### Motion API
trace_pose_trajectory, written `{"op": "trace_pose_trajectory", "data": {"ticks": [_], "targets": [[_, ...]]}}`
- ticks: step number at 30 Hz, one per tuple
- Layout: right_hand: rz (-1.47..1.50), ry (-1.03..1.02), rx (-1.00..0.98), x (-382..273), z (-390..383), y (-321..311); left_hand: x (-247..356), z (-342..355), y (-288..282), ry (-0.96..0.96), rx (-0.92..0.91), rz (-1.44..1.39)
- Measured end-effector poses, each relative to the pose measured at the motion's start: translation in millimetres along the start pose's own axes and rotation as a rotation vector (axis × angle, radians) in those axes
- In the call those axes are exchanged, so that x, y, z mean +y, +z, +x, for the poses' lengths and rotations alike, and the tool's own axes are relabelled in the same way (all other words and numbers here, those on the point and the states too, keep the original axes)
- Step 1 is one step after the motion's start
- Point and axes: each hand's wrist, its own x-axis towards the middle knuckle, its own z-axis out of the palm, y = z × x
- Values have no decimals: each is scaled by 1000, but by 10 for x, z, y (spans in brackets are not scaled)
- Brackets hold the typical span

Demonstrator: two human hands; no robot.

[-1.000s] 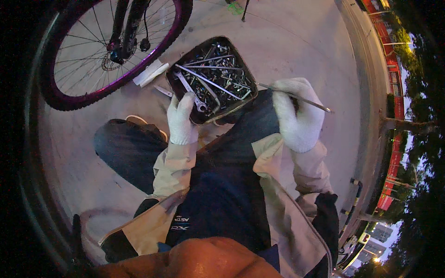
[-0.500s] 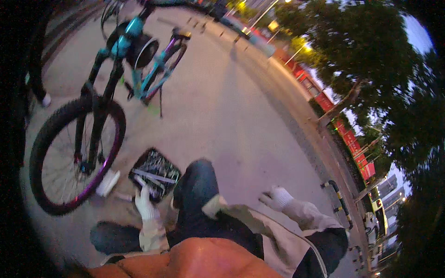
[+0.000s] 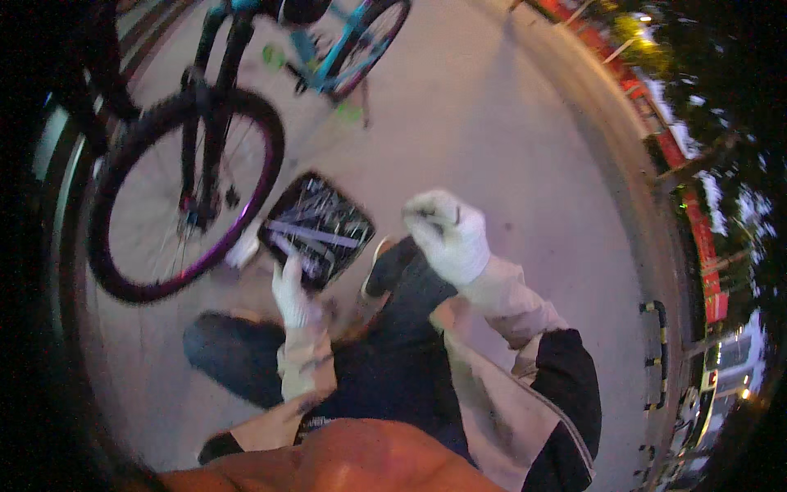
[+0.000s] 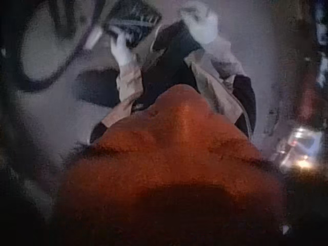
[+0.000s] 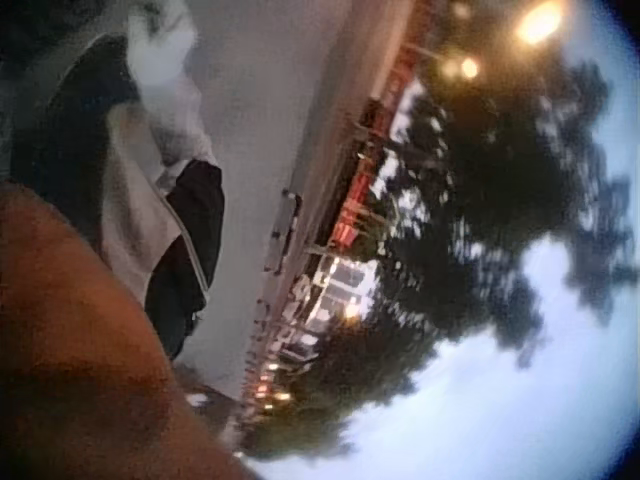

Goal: The person sits on the ground and uses a small metal tool to adjust a component on the front wheel hub of a bicycle. They then open a tool kit, select a different tool, and continue adjusting the same area.

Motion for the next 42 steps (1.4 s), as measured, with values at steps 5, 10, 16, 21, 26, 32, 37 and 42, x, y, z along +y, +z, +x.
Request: {"op": "trace_pose_trajectory", "data": {"ticks": [5, 10, 16, 21, 26, 32, 37, 42], "targets": [[369, 12, -4, -41, -9, 526, 8, 105, -73, -66, 78, 26], [119, -82, 35, -22, -92, 618, -103, 128, -150, -99, 66, -142], [-193, -360, -53, -25, 25, 685, -69, 110, -214, -130, 60, 9], [-217, -380, -193, -85, 2, 817, -10, 94, -183, -84, 79, 14], [-132, -415, -305, -49, -10, 788, 52, 78, -117, -84, 88, -39], [29, -363, -136, 32, -29, 667, 111, 89, -77, -90, 132, -61], [-103, -284, -99, 26, 101, 565, 87, 75, -61, -36, 121, -29], [-279, -353, -120, 86, 219, 735, 47, 131, -182, -36, 122, 71]]}}
